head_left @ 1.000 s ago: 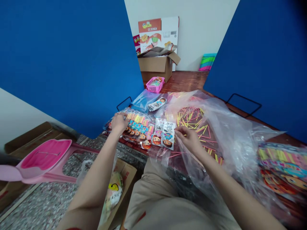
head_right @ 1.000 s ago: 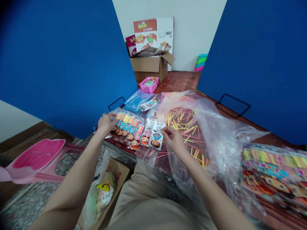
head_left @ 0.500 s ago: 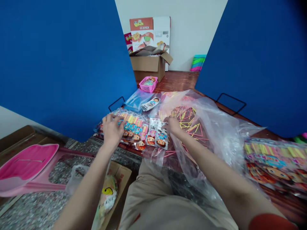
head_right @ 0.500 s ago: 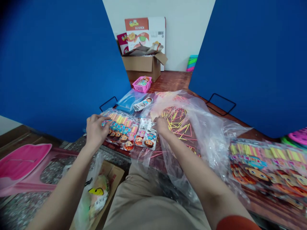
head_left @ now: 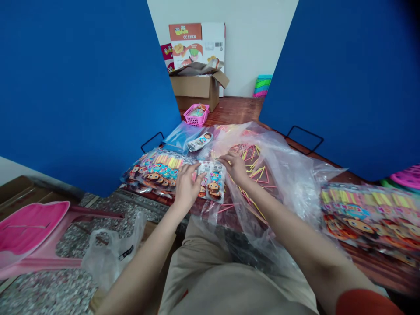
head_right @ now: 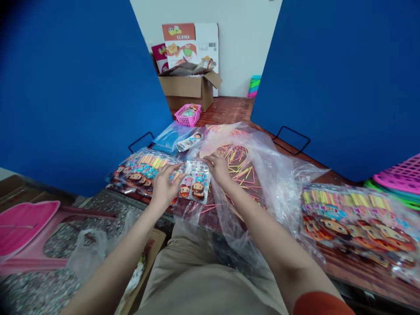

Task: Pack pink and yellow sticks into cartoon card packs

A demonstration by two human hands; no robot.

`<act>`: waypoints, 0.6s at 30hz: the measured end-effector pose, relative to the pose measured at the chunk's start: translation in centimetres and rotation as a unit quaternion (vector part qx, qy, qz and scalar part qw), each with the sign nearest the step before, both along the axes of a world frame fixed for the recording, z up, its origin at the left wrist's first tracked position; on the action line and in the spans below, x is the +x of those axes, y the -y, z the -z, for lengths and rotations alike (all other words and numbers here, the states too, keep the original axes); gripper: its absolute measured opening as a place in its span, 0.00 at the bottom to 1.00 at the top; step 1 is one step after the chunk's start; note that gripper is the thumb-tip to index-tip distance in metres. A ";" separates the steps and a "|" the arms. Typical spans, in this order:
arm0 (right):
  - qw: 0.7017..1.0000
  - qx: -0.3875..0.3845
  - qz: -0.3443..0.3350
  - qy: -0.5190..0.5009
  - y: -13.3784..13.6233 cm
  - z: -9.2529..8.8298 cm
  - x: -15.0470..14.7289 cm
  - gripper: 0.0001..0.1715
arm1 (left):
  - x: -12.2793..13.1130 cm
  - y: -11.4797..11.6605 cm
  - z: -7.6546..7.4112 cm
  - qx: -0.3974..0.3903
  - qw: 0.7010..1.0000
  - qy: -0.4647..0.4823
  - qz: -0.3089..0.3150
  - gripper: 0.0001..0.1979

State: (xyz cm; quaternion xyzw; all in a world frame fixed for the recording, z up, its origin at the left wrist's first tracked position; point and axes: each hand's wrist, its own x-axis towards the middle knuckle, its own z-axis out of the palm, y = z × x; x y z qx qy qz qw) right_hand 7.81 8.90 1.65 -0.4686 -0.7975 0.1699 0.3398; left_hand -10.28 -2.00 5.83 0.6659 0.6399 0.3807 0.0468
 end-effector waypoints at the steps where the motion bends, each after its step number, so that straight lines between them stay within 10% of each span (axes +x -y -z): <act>1: 0.998 0.003 -0.011 -0.057 0.6 -0.5 0.1 0.20 | 0.3 -0.4 0.1 -0.002 1.000 0.018 0.002 0.18; 8: 0.958 -0.024 -0.042 -0.284 7.2 -3.4 1.2 0.15 | 3.4 -0.5 0.8 -0.057 0.962 0.252 0.092 0.10; 18: 0.951 -0.129 0.008 -0.282 10.1 0.3 4.1 0.21 | 7.2 3.5 4.2 -0.152 0.916 0.359 0.094 0.12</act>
